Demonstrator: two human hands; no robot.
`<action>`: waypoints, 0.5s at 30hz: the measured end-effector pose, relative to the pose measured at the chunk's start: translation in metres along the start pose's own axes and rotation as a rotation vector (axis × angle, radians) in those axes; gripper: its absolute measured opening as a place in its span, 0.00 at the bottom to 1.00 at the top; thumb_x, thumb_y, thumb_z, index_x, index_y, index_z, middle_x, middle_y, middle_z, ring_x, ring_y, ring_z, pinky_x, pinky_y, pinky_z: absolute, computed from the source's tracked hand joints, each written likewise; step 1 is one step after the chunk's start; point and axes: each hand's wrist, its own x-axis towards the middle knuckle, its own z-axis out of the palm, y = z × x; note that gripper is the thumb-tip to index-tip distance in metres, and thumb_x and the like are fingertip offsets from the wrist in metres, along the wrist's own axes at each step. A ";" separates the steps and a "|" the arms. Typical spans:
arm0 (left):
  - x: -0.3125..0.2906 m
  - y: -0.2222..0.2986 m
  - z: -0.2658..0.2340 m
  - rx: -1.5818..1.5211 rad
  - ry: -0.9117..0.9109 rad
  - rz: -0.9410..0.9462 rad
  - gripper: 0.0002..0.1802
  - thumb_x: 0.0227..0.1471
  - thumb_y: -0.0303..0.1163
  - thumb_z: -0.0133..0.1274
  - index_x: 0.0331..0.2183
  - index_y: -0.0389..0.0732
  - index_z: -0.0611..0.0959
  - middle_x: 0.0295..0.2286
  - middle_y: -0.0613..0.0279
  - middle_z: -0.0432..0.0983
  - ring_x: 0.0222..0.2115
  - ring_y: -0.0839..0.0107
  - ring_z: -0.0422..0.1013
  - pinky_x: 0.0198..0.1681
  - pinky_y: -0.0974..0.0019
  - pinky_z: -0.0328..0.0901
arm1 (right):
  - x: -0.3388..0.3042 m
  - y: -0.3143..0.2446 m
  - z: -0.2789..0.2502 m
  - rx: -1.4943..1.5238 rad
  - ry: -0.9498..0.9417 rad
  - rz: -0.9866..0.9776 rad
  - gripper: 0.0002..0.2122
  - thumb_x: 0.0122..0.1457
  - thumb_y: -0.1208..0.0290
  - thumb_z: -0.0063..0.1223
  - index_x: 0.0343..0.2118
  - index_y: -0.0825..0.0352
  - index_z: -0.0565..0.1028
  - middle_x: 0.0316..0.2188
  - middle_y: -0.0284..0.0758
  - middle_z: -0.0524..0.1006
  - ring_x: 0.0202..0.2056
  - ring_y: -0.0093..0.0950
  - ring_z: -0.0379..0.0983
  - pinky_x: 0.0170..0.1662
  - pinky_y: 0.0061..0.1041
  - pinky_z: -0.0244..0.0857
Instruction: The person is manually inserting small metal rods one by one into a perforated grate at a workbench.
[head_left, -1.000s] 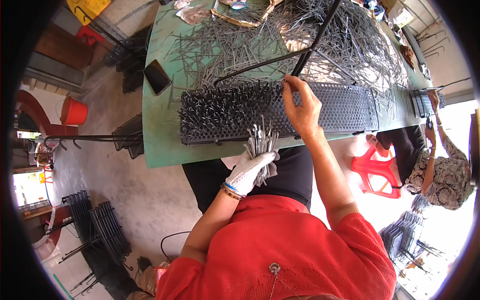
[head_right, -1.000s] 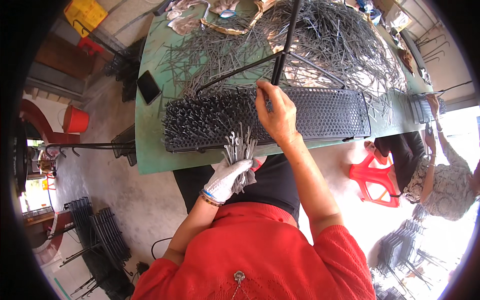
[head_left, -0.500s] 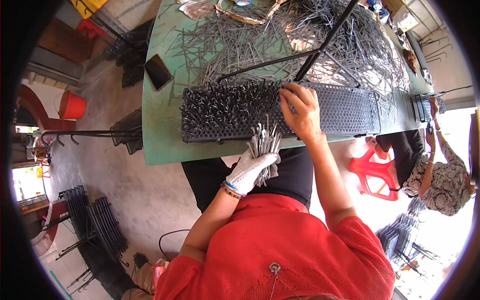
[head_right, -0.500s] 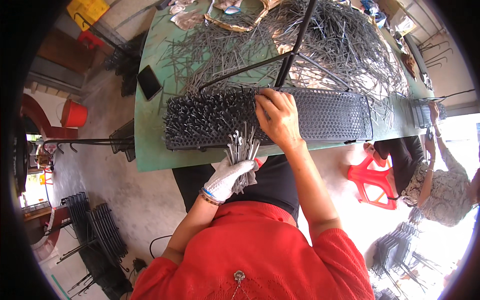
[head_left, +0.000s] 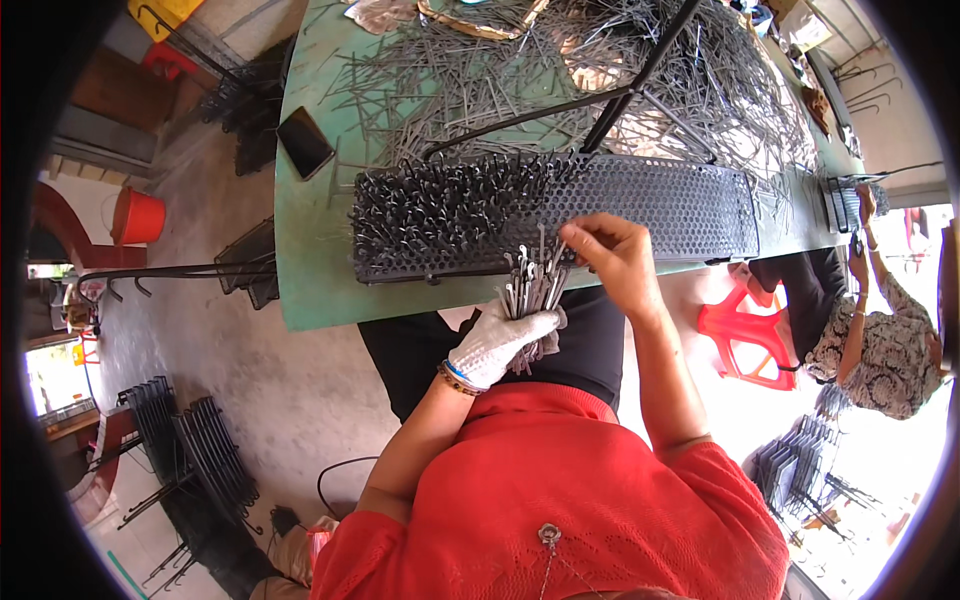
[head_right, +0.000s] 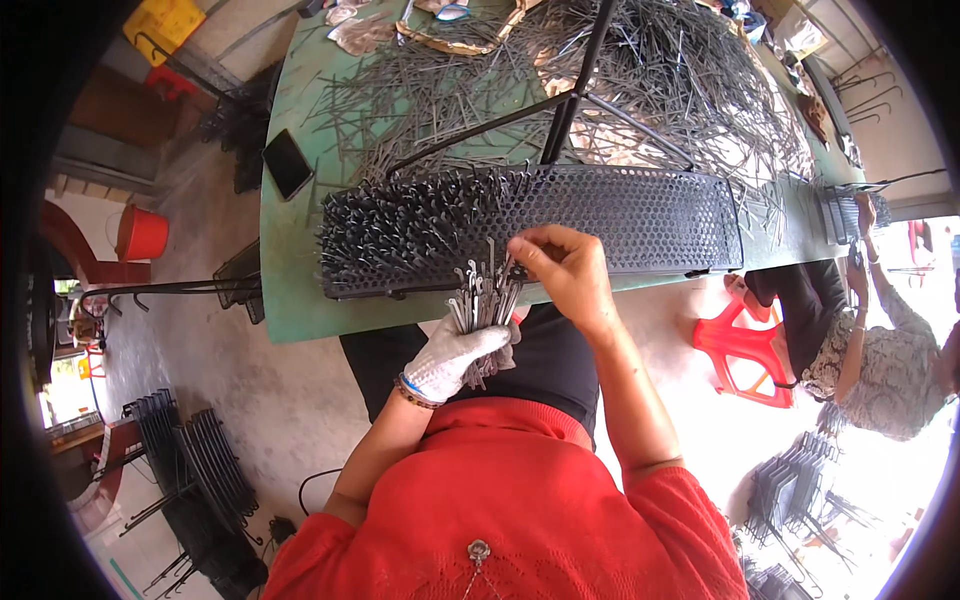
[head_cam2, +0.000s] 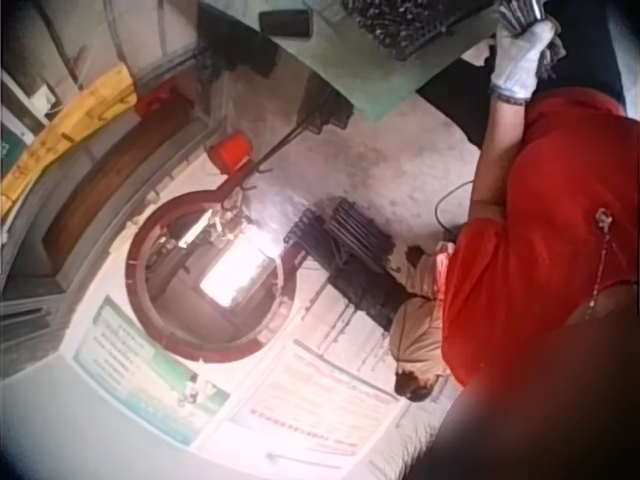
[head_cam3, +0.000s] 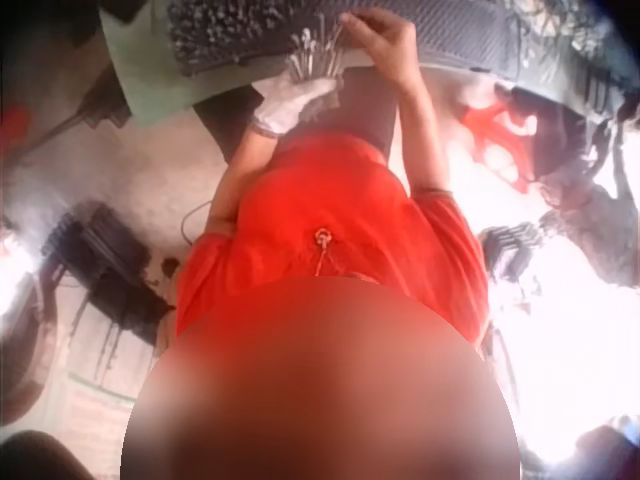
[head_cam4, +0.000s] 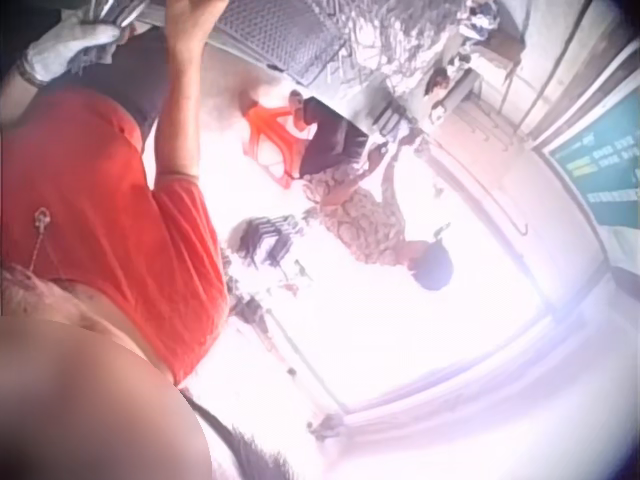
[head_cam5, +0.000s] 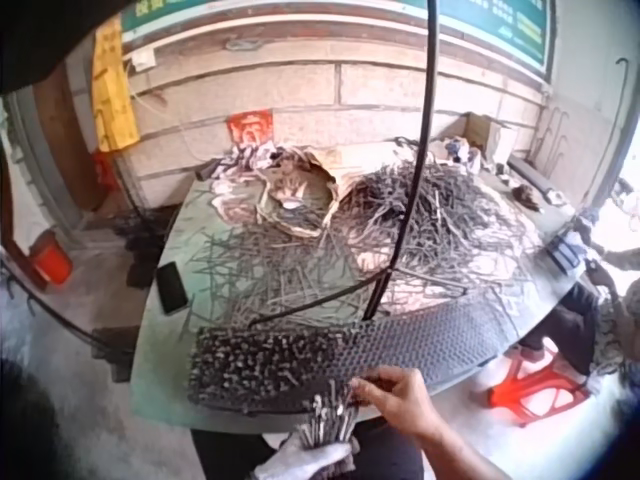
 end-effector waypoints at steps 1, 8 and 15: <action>0.000 0.000 0.000 0.018 0.000 0.001 0.09 0.52 0.29 0.55 0.36 0.36 0.80 0.28 0.62 0.78 0.23 0.76 0.74 0.27 0.72 0.70 | 0.001 -0.003 -0.001 0.101 0.016 0.061 0.08 0.57 0.69 0.59 0.33 0.70 0.79 0.23 0.28 0.77 0.23 0.15 0.68 0.29 0.15 0.64; 0.000 -0.001 0.007 -0.133 0.062 -0.071 0.09 0.52 0.27 0.54 0.37 0.35 0.78 0.25 0.62 0.77 0.23 0.73 0.74 0.29 0.70 0.72 | 0.031 -0.011 -0.010 0.123 0.369 -0.402 0.06 0.59 0.76 0.55 0.38 0.71 0.77 0.28 0.31 0.78 0.29 0.18 0.73 0.34 0.16 0.68; 0.002 0.000 0.010 -0.148 0.088 -0.082 0.08 0.51 0.26 0.54 0.36 0.36 0.77 0.26 0.60 0.76 0.24 0.70 0.75 0.29 0.67 0.74 | 0.052 0.005 -0.006 -0.238 0.380 -0.579 0.07 0.58 0.78 0.55 0.39 0.71 0.76 0.29 0.32 0.79 0.30 0.17 0.75 0.35 0.16 0.69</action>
